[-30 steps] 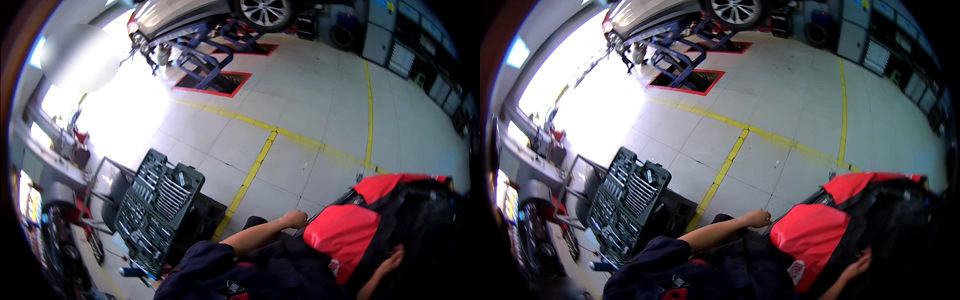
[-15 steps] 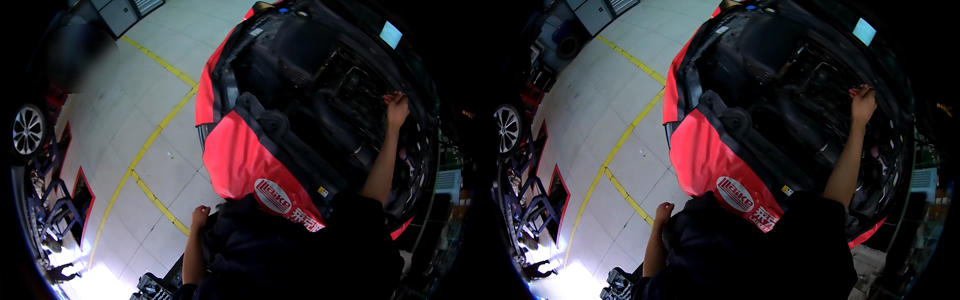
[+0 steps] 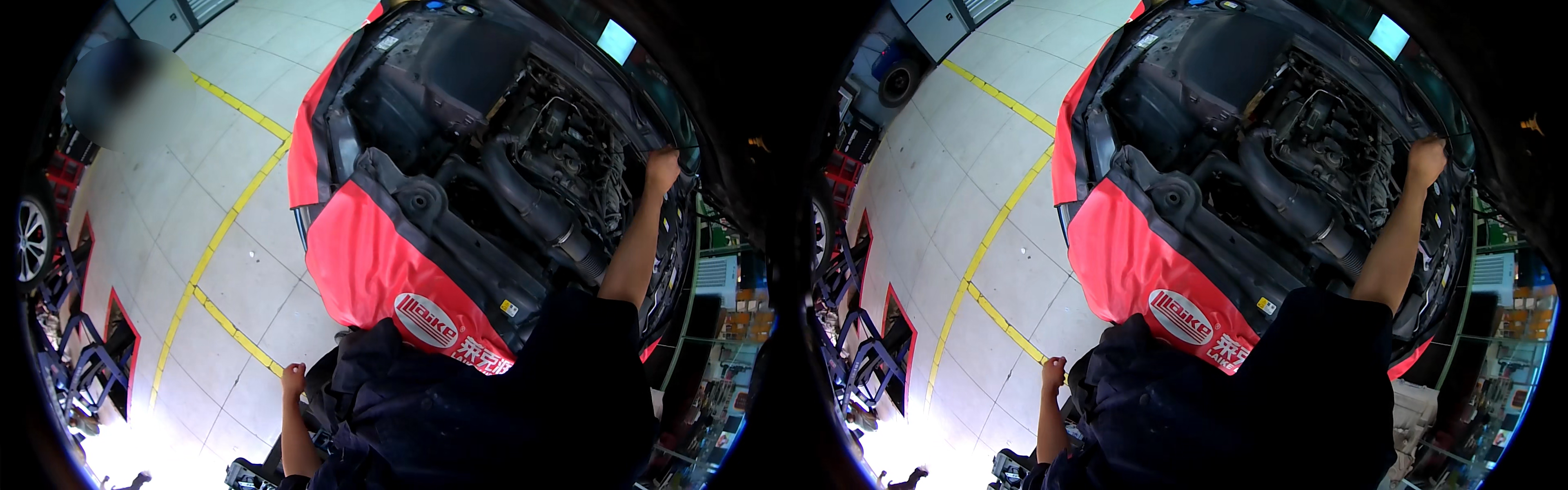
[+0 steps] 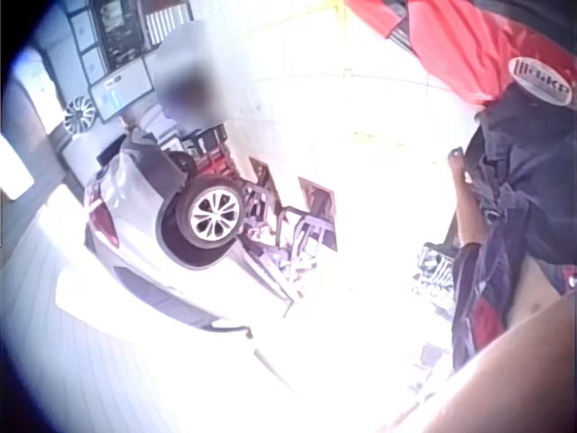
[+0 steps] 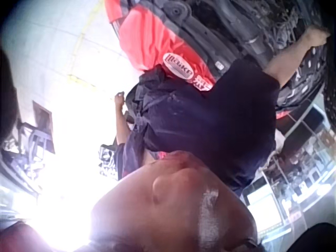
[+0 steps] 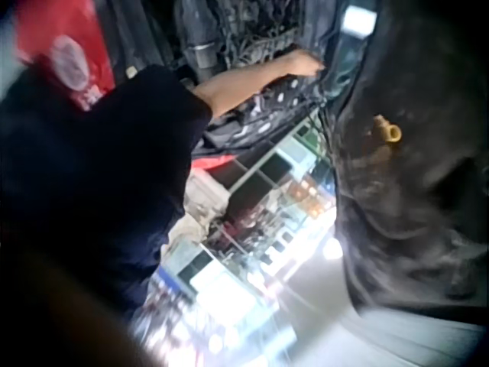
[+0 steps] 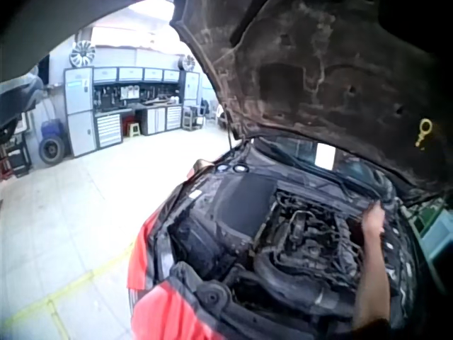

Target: The person checks the engine oil level by pulling out the dipstick, wiping it with a cloth, reinserting it, and repeating the check. They then pour engine oil from a bottle into the engine and recheck the level before closing the hood.

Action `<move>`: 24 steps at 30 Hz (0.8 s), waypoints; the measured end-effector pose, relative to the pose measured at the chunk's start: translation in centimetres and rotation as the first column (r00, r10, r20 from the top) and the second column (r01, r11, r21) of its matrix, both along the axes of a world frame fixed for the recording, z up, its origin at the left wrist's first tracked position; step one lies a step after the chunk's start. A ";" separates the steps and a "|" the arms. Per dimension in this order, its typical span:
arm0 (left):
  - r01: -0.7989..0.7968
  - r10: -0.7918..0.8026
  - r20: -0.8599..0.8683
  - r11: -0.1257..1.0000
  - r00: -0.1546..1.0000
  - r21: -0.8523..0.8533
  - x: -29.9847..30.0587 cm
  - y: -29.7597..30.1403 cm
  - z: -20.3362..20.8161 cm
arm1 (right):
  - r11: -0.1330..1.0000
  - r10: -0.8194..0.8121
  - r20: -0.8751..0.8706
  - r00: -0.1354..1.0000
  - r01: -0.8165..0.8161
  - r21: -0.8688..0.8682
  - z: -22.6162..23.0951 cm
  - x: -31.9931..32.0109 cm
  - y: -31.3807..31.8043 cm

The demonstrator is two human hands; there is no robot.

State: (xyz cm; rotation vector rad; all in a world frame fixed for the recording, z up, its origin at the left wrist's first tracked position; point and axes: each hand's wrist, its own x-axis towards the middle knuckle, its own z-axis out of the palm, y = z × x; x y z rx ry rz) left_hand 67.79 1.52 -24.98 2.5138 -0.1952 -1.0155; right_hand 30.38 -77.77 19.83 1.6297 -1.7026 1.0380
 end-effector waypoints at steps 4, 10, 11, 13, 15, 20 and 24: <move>0.063 -0.063 -0.034 0.998 0.997 0.003 -1.6 1.4 -2.0 | 1.000 -0.002 -0.080 0.997 0.002 -0.002 -1.4 -2.4 -1.0; -0.064 0.072 -0.110 0.995 0.991 0.071 -2.8 -0.7 0.3 | 0.999 0.017 -0.056 0.998 -0.015 0.028 -1.7 -1.6 -0.7; -0.058 0.064 -0.112 0.997 0.992 0.057 -2.8 -1.2 0.4 | 1.000 0.002 -0.067 0.998 -0.001 0.016 -1.5 -1.6 -0.7; -0.050 0.053 -0.113 0.998 0.992 0.030 -2.9 -2.2 0.6 | 1.000 -0.012 -0.090 0.996 0.012 -0.005 -1.0 -1.6 -1.0; 0.055 -0.053 0.036 0.996 0.998 -0.071 -3.0 -2.8 0.8 | 1.000 -0.019 -0.115 0.993 0.017 -0.015 -0.6 -1.9 -1.3; -0.011 0.011 0.002 1.000 1.000 -0.027 -3.1 -3.7 2.0 | 1.000 -0.026 -0.078 0.997 0.026 -0.002 -0.3 -0.8 -0.5; 0.036 -0.035 0.065 0.999 0.997 -0.009 -3.5 -2.6 2.0 | 0.998 -0.027 -0.146 0.989 0.018 -0.062 -0.7 -1.9 -1.4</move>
